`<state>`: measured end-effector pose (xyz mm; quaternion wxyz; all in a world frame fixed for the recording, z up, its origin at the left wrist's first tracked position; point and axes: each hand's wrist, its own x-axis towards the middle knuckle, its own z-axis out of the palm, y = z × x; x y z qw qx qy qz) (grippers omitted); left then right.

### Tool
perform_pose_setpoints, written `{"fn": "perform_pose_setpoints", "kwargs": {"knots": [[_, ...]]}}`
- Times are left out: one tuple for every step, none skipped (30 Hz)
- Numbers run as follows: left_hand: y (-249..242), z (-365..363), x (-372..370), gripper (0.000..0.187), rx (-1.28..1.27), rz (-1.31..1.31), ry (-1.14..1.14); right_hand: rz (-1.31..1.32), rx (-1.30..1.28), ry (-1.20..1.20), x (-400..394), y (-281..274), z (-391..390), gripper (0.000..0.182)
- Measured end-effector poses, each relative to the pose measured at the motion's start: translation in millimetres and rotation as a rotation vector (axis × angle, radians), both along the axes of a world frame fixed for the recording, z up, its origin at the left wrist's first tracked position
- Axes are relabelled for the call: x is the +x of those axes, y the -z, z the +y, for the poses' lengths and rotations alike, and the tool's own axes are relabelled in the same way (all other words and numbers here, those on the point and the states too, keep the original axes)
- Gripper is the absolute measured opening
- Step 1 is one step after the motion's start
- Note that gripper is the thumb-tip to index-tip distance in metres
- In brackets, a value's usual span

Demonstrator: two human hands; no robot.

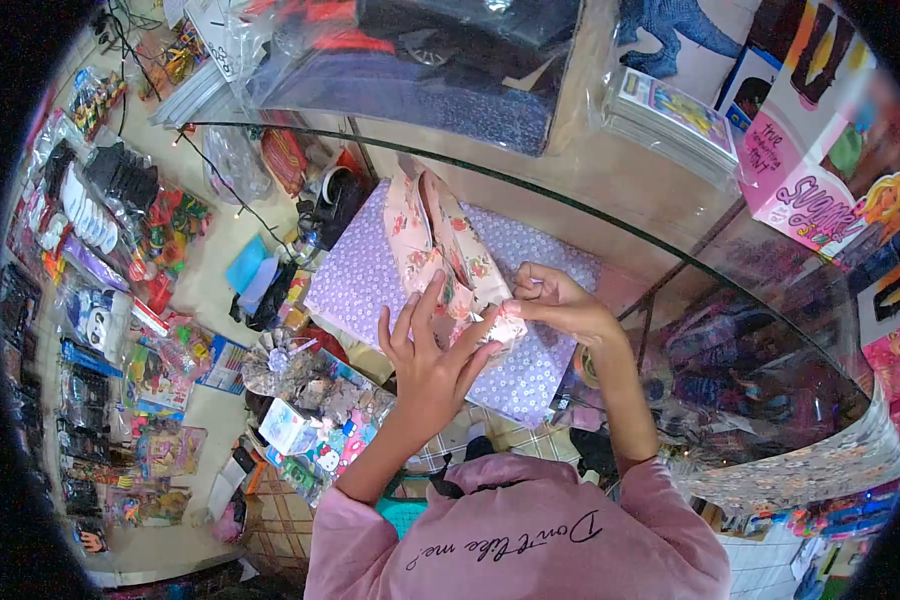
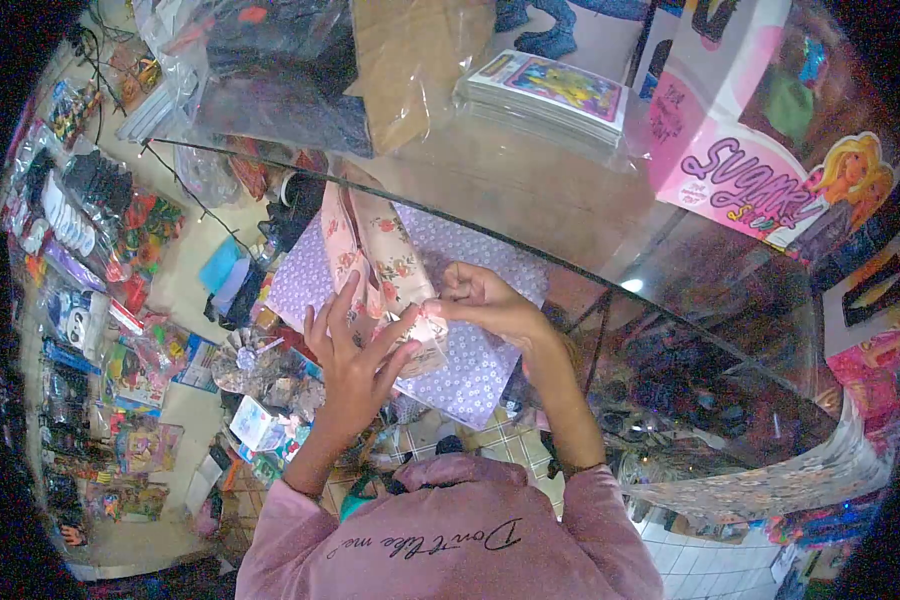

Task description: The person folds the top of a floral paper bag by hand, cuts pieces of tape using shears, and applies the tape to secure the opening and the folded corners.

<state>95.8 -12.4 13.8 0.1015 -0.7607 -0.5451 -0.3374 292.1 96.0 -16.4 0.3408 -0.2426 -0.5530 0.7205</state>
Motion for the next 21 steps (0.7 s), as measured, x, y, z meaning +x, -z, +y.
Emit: {"fn": "perform_pose_setpoints", "kwargs": {"knots": [[-1.1,-0.1,0.1,0.037,0.001,0.005,0.002,0.058,-0.026,-0.016,0.2,5.2,0.2,0.025],[-1.9,-0.4,-0.1,0.037,0.003,0.009,0.003,0.087,-0.069,-0.036,1.6,8.0,0.0,0.024],[-1.5,-0.7,-0.8,0.038,0.007,0.022,-0.005,0.117,-0.112,-0.057,1.6,7.5,-1.0,0.023],[0.2,-1.0,-1.4,0.038,0.011,0.034,-0.013,0.146,-0.156,-0.08,2.1,7.6,-2.4,0.022],[1.4,-2.0,-1.4,0.039,0.015,0.046,-0.023,0.13,-0.118,-0.053,5.9,9.4,-4.2,0.022],[1.4,-3.7,-1.6,0.039,0.028,0.067,-0.027,0.114,-0.08,-0.029,10.8,11.0,-6.0,0.023],[1.5,-5.2,-2.2,0.04,0.041,0.086,-0.034,0.098,-0.04,-0.006,12.9,11.4,-7.6,0.023],[1.6,-6.6,-3.0,0.04,0.053,0.105,-0.041,0.018,0.028,0.089,13.5,10.5,-10.6,0.024],[1.9,-8.1,-2.4,0.039,0.068,0.107,-0.05,-0.062,0.093,0.185,13.5,4.4,-17.5,0.024],[2.2,-8.4,-0.7,0.037,0.084,0.11,-0.057,-0.141,0.159,0.283,13.6,-2.9,-24.8,0.025],[2.6,-7.8,0.8,0.036,0.103,0.112,-0.063,-0.2,0.321,0.397,11.8,-12.9,-32.5,0.025],[5.2,-8.8,0.8,0.033,0.129,0.071,-0.042,-0.257,0.482,0.511,6.8,-25.3,-42.0,0.024],[10.3,-11.6,0.4,0.029,0.154,0.031,-0.021,-0.314,0.643,0.624,0.8,-36.3,-51.7,0.024],[15.6,-14.9,-1.4,0.026,0.178,-0.009,0.002,-0.368,0.723,0.666,-6.7,-46.4,-62.0,0.024],[20.7,-18.7,-4.3,0.022,0.193,-0.083,0.001,-0.421,0.803,0.71,-14.9,-55.8,-71.7,0.023],[26.1,-22.9,-8.1,0.018,0.207,-0.157,0.002,-0.475,0.883,0.755,-23.3,-60.2,-78.2,0.023],[28.8,-25.6,-10.9,0.015,0.219,-0.23,0.006,-0.507,1.023,0.784,-31.1,-60.2,-81.9,0.025],[29.0,-26.3,-12.5,0.013,0.207,-0.259,-0.023,-0.541,1.044,0.798,-38.5,-59.8,-82.6,0.027],[28.9,-27.2,-13.5,0.012,0.194,-0.288,-0.051,-0.576,1.065,0.81,-45.2,-59.2,-83.1,0.029],[29.2,-27.9,-14.4,0.011,0.182,-0.318,-0.081,-0.61,1.085,0.822,-49.9,-58.5,-83.0,0.03],[29.6,-28.0,-15.0,0.011,0.189,-0.336,-0.092,-0.644,1.078,0.851,-52.9,-54.8,-80.0,0.031]]}}
